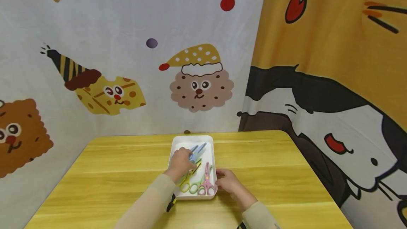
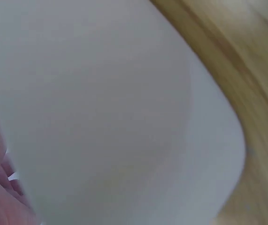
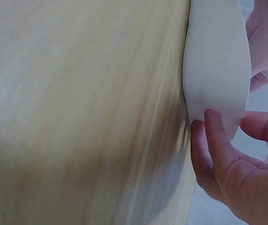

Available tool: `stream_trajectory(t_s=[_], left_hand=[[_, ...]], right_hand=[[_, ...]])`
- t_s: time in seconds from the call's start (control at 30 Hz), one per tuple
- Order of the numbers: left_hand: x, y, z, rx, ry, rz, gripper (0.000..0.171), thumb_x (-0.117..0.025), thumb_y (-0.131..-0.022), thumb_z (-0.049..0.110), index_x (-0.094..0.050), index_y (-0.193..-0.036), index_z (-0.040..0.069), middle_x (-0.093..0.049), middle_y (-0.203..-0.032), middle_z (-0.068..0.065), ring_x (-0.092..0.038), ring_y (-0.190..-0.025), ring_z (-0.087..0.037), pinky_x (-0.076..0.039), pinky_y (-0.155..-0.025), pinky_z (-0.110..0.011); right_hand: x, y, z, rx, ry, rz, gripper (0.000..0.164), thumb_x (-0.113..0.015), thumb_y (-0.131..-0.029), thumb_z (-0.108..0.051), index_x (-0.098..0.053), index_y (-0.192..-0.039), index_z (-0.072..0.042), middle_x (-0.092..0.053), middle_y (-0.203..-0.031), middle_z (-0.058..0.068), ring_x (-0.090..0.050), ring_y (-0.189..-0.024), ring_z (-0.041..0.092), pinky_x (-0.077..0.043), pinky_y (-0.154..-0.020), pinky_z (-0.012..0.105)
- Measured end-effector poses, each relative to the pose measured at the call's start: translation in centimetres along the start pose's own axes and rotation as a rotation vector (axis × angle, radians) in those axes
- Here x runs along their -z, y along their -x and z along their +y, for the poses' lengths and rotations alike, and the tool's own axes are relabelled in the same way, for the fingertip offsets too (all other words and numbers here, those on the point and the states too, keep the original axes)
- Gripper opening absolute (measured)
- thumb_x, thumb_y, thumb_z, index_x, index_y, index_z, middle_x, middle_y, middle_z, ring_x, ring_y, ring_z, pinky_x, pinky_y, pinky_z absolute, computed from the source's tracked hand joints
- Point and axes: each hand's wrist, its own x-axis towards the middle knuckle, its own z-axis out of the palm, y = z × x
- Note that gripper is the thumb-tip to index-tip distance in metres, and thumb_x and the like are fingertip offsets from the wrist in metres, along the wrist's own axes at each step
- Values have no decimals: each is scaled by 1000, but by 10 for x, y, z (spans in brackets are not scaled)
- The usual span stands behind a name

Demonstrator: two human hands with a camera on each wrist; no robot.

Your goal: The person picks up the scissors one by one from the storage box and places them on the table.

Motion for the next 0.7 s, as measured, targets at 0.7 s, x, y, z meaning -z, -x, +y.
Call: stream_trajectory(t_s=[0.7], left_hand=[[24,3,-22,-90,68,53,47,-81,-59,21,-71,-102,5,-60,-92,-7,-51,-80,-21,-47,-66,-31]], right_hand=[[0,0,0,-22,19,24,50,-52,-80,10,-41,-129,20,-50,-123,34,-61,-98,32,-55,-81,42]])
